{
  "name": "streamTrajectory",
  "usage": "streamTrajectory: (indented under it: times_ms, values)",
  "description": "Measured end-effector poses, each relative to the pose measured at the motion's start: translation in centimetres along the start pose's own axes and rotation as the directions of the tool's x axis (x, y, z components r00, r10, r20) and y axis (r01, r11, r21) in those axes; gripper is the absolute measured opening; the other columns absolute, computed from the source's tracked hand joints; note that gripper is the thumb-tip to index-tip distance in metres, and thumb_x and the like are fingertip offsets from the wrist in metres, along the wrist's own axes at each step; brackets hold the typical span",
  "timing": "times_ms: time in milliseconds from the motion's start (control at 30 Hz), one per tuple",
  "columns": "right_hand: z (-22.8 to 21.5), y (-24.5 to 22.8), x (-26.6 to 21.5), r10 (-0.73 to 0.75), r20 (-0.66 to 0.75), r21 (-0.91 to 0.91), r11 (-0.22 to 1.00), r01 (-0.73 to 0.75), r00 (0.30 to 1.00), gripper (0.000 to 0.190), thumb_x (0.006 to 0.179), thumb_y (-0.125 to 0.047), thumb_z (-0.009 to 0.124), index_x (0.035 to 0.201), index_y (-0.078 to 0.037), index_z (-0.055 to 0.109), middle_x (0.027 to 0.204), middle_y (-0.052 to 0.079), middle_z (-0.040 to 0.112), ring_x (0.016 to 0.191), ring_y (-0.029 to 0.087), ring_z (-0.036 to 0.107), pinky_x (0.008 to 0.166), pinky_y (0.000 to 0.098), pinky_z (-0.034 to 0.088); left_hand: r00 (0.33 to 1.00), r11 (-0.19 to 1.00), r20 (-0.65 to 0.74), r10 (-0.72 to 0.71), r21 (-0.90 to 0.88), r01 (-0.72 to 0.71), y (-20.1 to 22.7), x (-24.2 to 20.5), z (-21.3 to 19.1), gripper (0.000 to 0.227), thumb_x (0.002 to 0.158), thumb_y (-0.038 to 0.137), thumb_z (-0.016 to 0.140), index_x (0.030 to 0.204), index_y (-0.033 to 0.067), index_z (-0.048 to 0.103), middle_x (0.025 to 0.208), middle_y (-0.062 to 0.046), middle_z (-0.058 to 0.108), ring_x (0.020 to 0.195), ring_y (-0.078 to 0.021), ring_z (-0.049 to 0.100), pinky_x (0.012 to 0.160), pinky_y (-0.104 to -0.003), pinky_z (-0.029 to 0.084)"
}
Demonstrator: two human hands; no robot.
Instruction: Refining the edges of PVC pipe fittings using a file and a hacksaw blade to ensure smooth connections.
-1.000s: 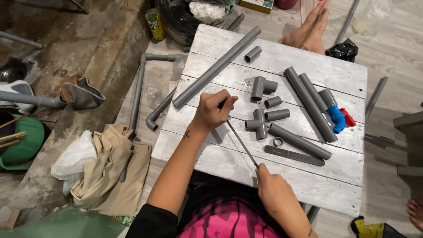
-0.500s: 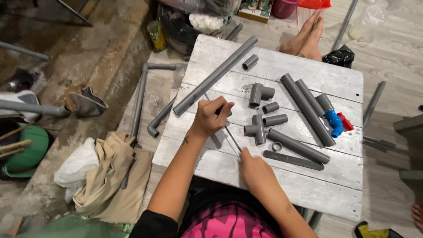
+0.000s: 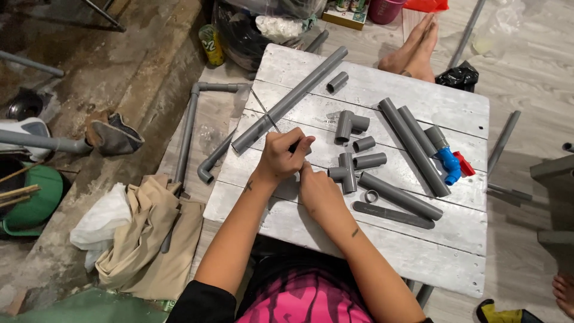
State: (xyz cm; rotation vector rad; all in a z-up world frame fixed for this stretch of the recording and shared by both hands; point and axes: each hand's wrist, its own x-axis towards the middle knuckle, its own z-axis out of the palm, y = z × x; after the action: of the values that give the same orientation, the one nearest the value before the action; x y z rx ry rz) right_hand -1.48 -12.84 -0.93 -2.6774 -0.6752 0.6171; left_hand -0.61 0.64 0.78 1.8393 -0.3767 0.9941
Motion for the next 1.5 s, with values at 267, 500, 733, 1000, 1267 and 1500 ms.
streamTrajectory:
  times_ms: [267,500,733,1000,1267,1500]
  values:
    - [3.3,5.0,-8.7,0.120,-0.010,0.000,0.993,-0.120,0.993,0.023,0.103,-0.028,0.040,0.113,-0.009,0.048,0.083,0.027,0.069,0.082,0.051,0.069,0.073,0.0586,0.054,0.999,1.000,0.033,-0.014,-0.004,0.014,-0.8,-0.8,0.1,0.035,0.097,0.009,0.066,0.064,0.0089,0.053,0.042,-0.003,0.052,0.029,-0.0121,0.043,0.034,-0.021,0.032]
    - [0.3,1.9,-3.8,-0.005,-0.023,-0.035,0.999,0.004,1.000,0.024,0.105,-0.019,0.033,0.110,-0.005,0.053,0.084,0.031,0.069,0.083,0.050,0.074,0.070,0.0568,0.060,1.000,1.000,0.017,-0.019,-0.003,0.019,-0.2,-0.4,0.3,0.044,0.099,0.013,0.064,0.059,0.0134,0.046,0.032,-0.002,0.038,0.026,-0.0128,0.040,0.034,-0.019,0.033]
    - [0.0,0.1,-1.3,-0.021,-0.035,-0.014,1.000,0.020,0.999,0.040,0.102,-0.012,0.031,0.134,0.003,0.050,0.092,0.034,0.069,0.089,0.052,0.073,0.072,0.0609,0.058,1.000,1.000,0.016,0.008,0.005,-0.008,-0.8,-0.4,0.4,0.046,0.099,0.013,0.065,0.057,0.0139,0.046,0.032,-0.001,0.037,0.025,-0.0124,0.037,0.033,-0.018,0.032]
    - [3.6,6.7,-9.9,0.141,0.106,-0.073,0.988,-0.134,0.984,0.034,0.107,-0.032,0.030,0.126,-0.009,0.047,0.091,0.030,0.069,0.091,0.052,0.073,0.078,0.0582,0.060,1.000,1.000,-0.011,0.009,0.009,-0.009,-0.3,-0.7,0.6,0.046,0.100,0.014,0.064,0.059,0.0138,0.043,0.032,-0.002,0.036,0.025,-0.0130,0.038,0.034,-0.019,0.031]
    - [1.6,2.7,-3.1,-0.036,-0.026,-0.086,0.996,0.034,0.999,0.024,0.105,-0.018,0.034,0.114,-0.004,0.051,0.086,0.032,0.069,0.084,0.052,0.073,0.071,0.0593,0.059,1.000,1.000,0.015,0.001,-0.004,-0.001,-0.4,-0.5,0.5,0.047,0.100,0.015,0.064,0.058,0.0150,0.044,0.032,0.000,0.035,0.026,-0.0104,0.036,0.034,-0.018,0.030]
    - [0.1,0.1,-2.4,-0.009,-0.031,0.012,1.000,0.009,0.999,0.030,0.103,-0.017,0.035,0.118,0.001,0.053,0.089,0.036,0.068,0.086,0.055,0.072,0.071,0.0622,0.058,1.000,1.000,0.002,0.020,0.019,-0.020,-1.2,-0.6,0.6,0.047,0.100,0.012,0.064,0.057,0.0152,0.043,0.032,0.000,0.034,0.025,-0.0098,0.033,0.033,-0.017,0.029]
